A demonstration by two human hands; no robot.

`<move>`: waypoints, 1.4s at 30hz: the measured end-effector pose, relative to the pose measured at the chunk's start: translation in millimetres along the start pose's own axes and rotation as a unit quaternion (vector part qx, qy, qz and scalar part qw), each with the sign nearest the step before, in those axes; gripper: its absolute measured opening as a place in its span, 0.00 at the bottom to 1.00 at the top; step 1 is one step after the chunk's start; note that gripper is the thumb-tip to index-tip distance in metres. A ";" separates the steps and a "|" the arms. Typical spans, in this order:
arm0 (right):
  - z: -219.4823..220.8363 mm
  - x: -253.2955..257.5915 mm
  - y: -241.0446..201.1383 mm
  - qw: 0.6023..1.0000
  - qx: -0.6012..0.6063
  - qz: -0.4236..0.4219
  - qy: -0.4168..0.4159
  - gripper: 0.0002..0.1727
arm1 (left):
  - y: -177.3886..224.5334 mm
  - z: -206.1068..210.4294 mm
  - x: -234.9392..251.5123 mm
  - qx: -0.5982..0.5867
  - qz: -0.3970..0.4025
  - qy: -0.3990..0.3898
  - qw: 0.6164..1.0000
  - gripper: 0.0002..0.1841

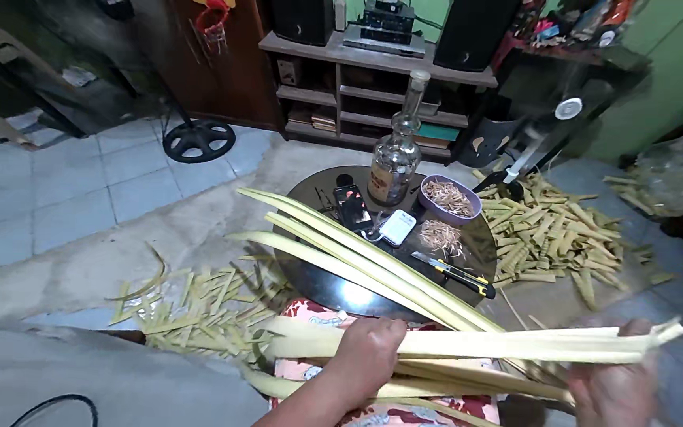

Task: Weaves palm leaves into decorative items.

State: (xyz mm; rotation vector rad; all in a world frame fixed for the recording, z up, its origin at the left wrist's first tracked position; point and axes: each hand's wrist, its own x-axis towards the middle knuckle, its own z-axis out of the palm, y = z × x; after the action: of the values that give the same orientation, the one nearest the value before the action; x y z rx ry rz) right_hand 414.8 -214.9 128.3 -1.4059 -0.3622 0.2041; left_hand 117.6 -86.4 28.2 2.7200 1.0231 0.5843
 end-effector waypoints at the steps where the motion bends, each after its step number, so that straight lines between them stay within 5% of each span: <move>1: -5.0 -2.0 10.4 0.991 0.072 0.102 -0.048 0.24 | -0.6 -4.5 3.1 -0.001 0.002 -0.021 1.000 0.06; 3: -3.5 -18.6 20.4 0.972 0.002 0.110 -0.206 0.34 | 3.9 -14.3 12.4 -0.018 0.009 -0.056 0.998 0.14; 5: 12.9 -53.3 13.2 0.923 -0.202 -0.063 -0.321 0.22 | 24.6 -26.4 22.2 -0.030 0.039 -0.056 0.997 0.22; 7: 13.1 -70.5 15.2 0.831 -0.375 -0.194 -0.363 0.14 | 48.5 -40.3 28.1 -0.031 0.069 -0.037 0.996 0.17; 9: -5.6 -46.0 30.3 0.794 -0.457 -0.220 -0.336 0.13 | 37.6 -60.9 32.3 -0.008 0.035 0.048 0.998 0.10; 12: -52.2 10.4 49.5 0.812 -0.545 -0.025 -0.208 0.17 | -46.8 -105.6 24.8 -0.098 -0.169 0.158 0.968 0.09; 14: -76.4 22.6 54.2 0.819 -0.535 0.140 -0.150 0.40 | -98.3 -127.0 11.2 -0.181 -0.196 0.251 0.931 0.08; 16: -82.8 19.6 42.0 0.743 -0.569 0.279 -0.214 0.49 | -104.5 -139.9 1.6 -0.191 -0.167 0.269 0.929 0.14; 18: -78.8 19.9 34.8 0.667 -0.582 0.299 -0.355 0.44 | -88.4 -132.0 2.2 -0.201 -0.132 0.156 0.958 0.11; 20: -55.6 19.4 15.2 0.695 -0.487 0.189 -0.494 0.23 | -64.6 -101.8 7.5 -0.168 -0.075 0.007 0.983 0.04; 21: -38.3 14.5 -2.1 0.734 -0.385 0.107 -0.549 0.23 | -49.7 -87.2 9.6 -0.162 -0.042 -0.048 0.985 0.04; 23: 0.0 5.4 -36.8 0.760 -0.168 -0.029 -0.627 0.42 | -25.1 -68.1 10.2 -0.180 0.011 -0.118 0.977 0.08; 27: 58.6 -20.2 -62.1 0.801 -0.014 -0.170 -0.574 0.10 | -6.9 -60.1 6.0 -0.264 0.044 -0.108 0.958 0.08; 31: 109.1 -69.1 -20.9 0.802 -0.071 -0.068 -0.589 0.14 | -0.6 -55.8 4.5 -0.471 -0.038 0.048 0.880 0.08; 35: 138.3 -84.2 -5.6 0.833 0.027 0.137 -0.535 0.18 | -4.3 -49.3 -1.0 -0.543 -0.175 0.068 0.819 0.10; 37: 140.7 -88.4 1.4 0.852 0.051 0.127 -0.505 0.14 | -3.1 -50.2 -2.5 -0.570 -0.198 0.058 0.795 0.10; 40: 135.1 -91.4 24.9 0.858 -0.017 -0.143 -0.494 0.11 | -1.0 -55.0 -3.7 -0.641 -0.186 0.036 0.744 0.08; 42: 130.5 -91.3 39.3 0.797 -0.112 -0.362 -0.471 0.13 | -0.1 -57.8 -3.9 -0.656 -0.179 0.034 0.733 0.09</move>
State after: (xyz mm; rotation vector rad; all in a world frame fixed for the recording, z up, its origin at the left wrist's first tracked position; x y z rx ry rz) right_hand 285.3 -120.2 94.1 -1.1985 -1.7702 0.2186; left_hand 90.6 -87.4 79.4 1.2171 0.6486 0.8598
